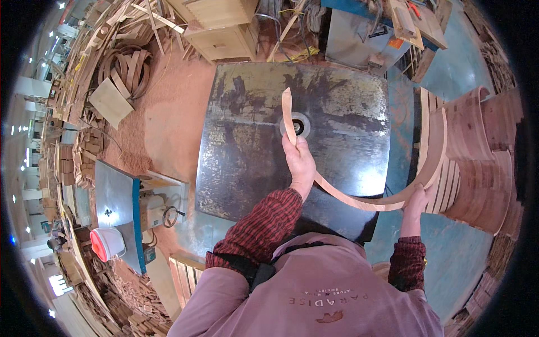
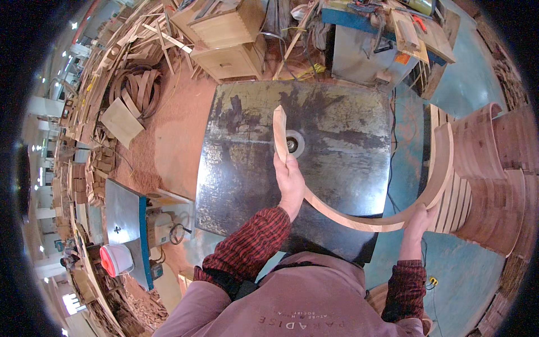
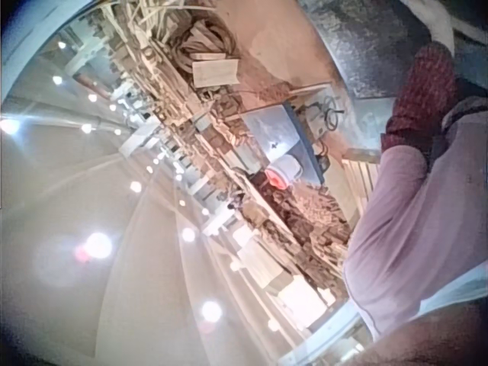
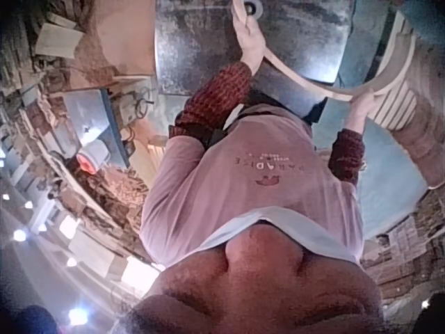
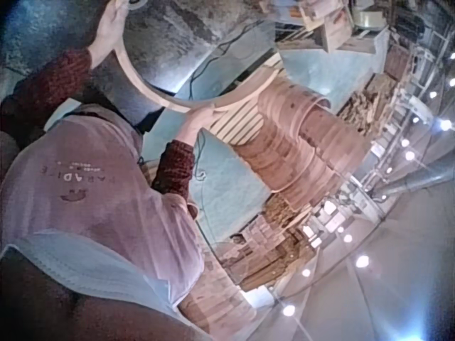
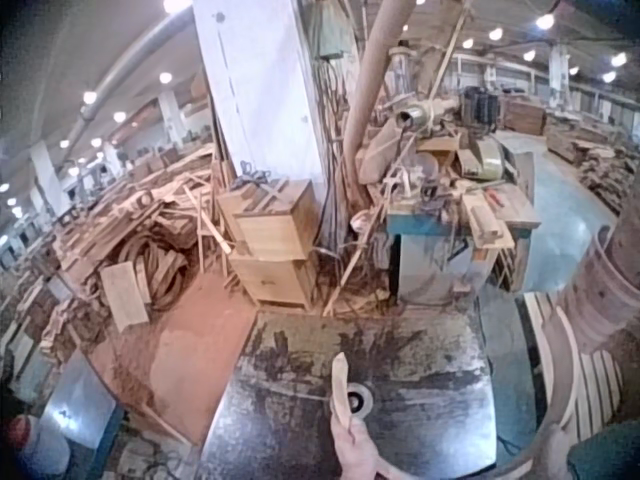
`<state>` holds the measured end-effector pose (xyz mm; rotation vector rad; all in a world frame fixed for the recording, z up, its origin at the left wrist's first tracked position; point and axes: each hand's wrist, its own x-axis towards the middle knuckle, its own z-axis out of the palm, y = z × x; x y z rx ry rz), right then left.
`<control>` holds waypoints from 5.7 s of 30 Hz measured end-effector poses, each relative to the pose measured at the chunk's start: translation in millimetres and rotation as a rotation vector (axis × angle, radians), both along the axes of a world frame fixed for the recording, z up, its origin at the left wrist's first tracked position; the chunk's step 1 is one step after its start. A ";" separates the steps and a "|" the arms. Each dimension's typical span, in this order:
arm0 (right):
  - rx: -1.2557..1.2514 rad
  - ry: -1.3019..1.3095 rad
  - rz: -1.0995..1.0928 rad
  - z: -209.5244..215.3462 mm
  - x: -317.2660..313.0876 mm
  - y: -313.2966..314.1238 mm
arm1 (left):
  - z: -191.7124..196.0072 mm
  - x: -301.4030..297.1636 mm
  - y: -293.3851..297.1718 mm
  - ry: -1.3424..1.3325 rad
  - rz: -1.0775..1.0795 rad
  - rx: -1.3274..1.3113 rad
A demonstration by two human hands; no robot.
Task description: The recorder uses an industrial woodworking shaper machine to smooth and shape the edges of curved wooden components.
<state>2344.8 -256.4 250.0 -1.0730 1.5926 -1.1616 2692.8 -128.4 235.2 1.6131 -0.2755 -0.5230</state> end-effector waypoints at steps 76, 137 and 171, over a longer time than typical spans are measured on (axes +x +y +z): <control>-0.148 0.244 0.371 -21.6 409.7 -60.2 | -14.8 255.8 121.6 -0.119 0.615 0.055; -0.174 0.081 1.322 -19.1 455.4 -53.3 | 63.6 -1.6 165.1 -0.608 -0.581 0.777; -0.220 0.317 0.905 -5.2 302.1 104.9 | 69.2 29.9 336.3 -0.801 -0.967 0.755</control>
